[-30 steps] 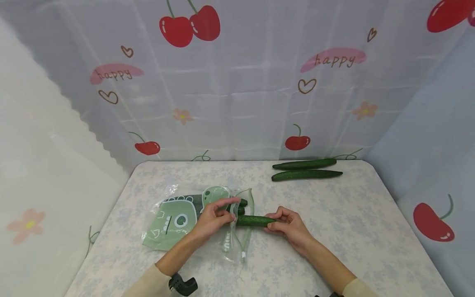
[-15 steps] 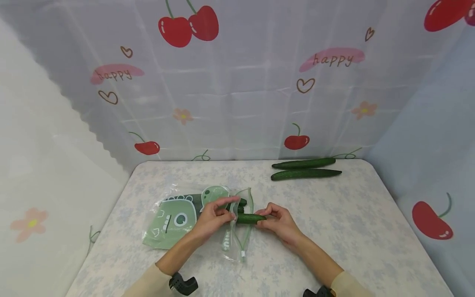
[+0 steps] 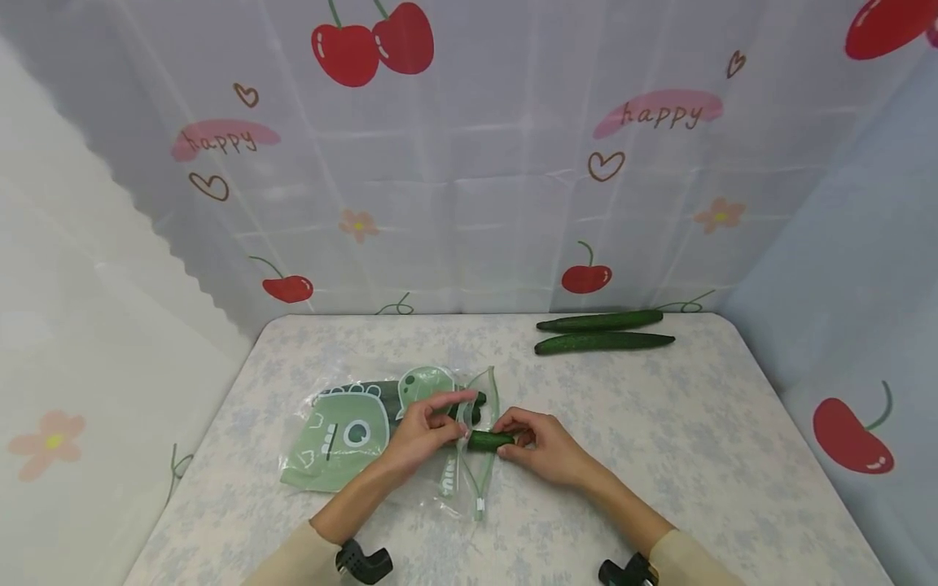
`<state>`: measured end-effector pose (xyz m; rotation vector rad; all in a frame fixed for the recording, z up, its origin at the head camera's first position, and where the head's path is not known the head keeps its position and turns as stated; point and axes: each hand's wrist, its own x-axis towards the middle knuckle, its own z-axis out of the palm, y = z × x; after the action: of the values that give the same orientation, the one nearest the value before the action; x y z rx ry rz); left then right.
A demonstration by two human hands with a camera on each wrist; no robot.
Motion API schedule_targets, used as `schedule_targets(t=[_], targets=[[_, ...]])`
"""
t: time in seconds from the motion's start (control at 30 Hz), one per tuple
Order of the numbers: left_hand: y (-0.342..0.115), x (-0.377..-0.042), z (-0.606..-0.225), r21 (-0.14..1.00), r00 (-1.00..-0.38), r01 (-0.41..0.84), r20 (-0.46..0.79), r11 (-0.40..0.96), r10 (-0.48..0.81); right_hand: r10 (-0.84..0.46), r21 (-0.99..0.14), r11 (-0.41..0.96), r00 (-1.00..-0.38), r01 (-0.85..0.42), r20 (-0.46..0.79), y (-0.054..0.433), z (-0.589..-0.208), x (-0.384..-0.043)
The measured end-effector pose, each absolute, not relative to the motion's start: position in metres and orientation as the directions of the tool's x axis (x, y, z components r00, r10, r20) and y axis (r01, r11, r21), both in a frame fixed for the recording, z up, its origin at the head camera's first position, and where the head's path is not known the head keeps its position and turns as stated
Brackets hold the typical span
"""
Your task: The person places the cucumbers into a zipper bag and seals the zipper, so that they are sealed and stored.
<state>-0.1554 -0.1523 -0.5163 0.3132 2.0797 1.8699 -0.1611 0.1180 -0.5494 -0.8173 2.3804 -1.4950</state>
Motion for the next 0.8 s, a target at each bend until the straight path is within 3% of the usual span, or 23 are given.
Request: schedule_targets(t=[0.47,0.8], targets=[[-0.157,-0.158,-0.517,0.989,-0.92,-0.055,-0.103,0.134,0.379,-0.547,-0.829,0.443,-0.835,-0.342,0.053,0.109,-0.544,-0.177],[-0.168,-0.157,-0.518,0.964,-0.921,0.084,-0.021,0.252,0.388,-0.514,-0.802,0.484,-0.855,-0.351,0.065,0.101,-0.542,-0.18]])
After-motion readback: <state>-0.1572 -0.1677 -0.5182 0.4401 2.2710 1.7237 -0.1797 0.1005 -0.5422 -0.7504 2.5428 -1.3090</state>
